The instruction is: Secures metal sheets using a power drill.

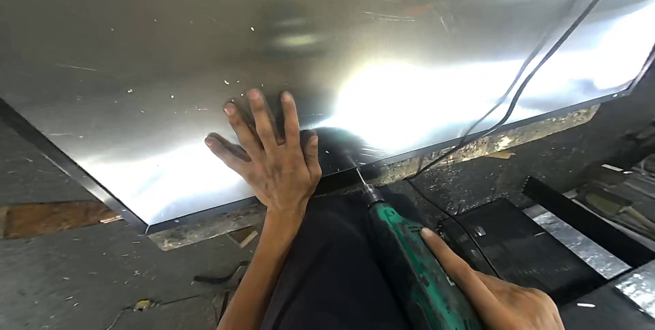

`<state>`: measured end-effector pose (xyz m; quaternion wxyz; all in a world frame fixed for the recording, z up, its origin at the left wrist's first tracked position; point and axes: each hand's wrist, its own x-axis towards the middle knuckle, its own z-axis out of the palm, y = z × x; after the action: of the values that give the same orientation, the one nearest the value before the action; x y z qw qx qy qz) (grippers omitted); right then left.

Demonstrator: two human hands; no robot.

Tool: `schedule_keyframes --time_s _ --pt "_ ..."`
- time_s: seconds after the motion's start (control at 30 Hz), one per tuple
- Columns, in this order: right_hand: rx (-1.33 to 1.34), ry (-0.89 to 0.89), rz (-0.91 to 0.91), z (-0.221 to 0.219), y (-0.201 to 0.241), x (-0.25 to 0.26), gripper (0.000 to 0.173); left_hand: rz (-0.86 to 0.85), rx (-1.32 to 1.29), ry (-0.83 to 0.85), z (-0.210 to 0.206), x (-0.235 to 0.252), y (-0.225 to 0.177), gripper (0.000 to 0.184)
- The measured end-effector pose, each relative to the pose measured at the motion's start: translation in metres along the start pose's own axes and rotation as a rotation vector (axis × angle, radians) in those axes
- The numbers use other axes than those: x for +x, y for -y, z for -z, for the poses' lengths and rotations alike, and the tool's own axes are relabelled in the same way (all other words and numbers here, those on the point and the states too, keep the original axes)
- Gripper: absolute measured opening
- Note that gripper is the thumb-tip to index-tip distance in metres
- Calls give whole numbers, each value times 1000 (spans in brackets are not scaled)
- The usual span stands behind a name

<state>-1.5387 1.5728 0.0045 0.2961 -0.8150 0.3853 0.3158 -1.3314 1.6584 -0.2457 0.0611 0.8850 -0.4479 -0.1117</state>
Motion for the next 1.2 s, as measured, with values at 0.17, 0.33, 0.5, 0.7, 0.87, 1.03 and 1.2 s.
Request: schedule_keyframes --time_s 0.17,0.33,0.5,0.7,0.87,1.03,1.2 --pt "15 -22 -5 -4 -4 -3 77 2 -3 -2 -1 0 1 67" --pt "10 -75 8 -10 -8 -6 82 8 2 -13 -3 -1 -1 65" --pt "-28 -151 24 -23 -11 -5 89 7 4 -35 -3 -1 -2 64" --pt "-55 -326 61 -41 -22 4 81 12 21 -55 -5 -2 -2 63" --pt "35 -350 22 -49 -25 11 87 9 17 -69 -3 -1 -2 61" --pt "305 -216 -54 -9 -66 -69 83 0 23 -77 -1 -2 0 60" --pt "75 -319 -176 -27 -151 -125 81 73 -80 -71 11 -16 -36 60"
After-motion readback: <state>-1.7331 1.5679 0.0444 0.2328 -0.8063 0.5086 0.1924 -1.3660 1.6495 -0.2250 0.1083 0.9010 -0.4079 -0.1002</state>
